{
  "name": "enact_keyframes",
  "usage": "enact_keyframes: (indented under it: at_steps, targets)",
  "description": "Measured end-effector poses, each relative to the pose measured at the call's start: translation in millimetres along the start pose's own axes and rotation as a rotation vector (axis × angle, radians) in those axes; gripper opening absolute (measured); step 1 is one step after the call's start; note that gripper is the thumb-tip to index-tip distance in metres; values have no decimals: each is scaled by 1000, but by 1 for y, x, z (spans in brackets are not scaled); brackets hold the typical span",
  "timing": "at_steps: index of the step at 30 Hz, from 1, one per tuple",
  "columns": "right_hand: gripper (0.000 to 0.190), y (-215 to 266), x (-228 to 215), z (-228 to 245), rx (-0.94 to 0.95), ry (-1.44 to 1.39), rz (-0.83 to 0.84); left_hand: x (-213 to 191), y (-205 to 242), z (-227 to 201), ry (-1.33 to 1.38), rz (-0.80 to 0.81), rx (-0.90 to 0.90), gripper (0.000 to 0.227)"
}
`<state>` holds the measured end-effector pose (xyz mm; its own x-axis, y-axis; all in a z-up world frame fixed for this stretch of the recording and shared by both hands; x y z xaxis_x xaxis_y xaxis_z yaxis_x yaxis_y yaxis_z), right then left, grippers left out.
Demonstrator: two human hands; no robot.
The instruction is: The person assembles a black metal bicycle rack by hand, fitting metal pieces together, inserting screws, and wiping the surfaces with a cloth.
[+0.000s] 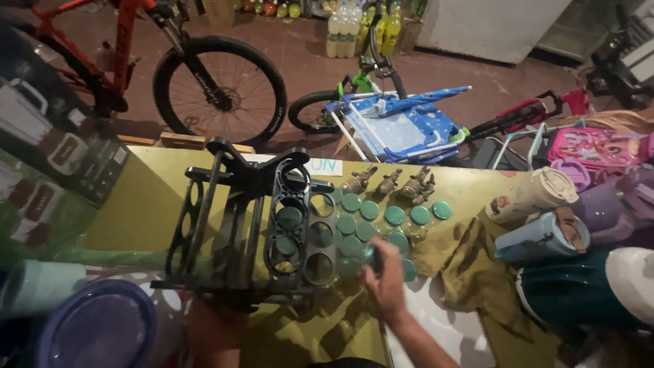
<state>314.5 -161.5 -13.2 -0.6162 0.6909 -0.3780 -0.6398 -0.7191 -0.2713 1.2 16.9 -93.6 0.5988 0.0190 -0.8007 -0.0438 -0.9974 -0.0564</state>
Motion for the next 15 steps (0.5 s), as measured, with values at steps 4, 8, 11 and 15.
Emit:
enact_keyframes:
  at_steps: [4, 8, 11, 15]
  targets:
    - [23, -47, -61, 53, -69, 244, -82, -31, 7, -38, -8, 34, -127, 79]
    - [56, -77, -106, 17, -14, 465, 15, -52, 12, -64, -81, 87, -234, 75]
    - [57, -97, -112, 7, -97, 560, 134, -23, 11, -25, -116, -17, -113, 80]
    - [57, -105, -105, 24, -28, 534, 213, -35, 9, -41, -110, -10, -164, 101]
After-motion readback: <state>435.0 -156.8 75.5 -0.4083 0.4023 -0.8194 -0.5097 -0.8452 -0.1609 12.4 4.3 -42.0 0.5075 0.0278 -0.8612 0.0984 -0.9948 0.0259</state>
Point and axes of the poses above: each hand's wrist, its own y-axis away from the middle knuckle, its own x-axis out of the palm, z = x × y, the point moved 2 cm from there along -y, towards the middle knuckle, and after that the axes turned 5 degrees about -x, right-handed, at the moved point
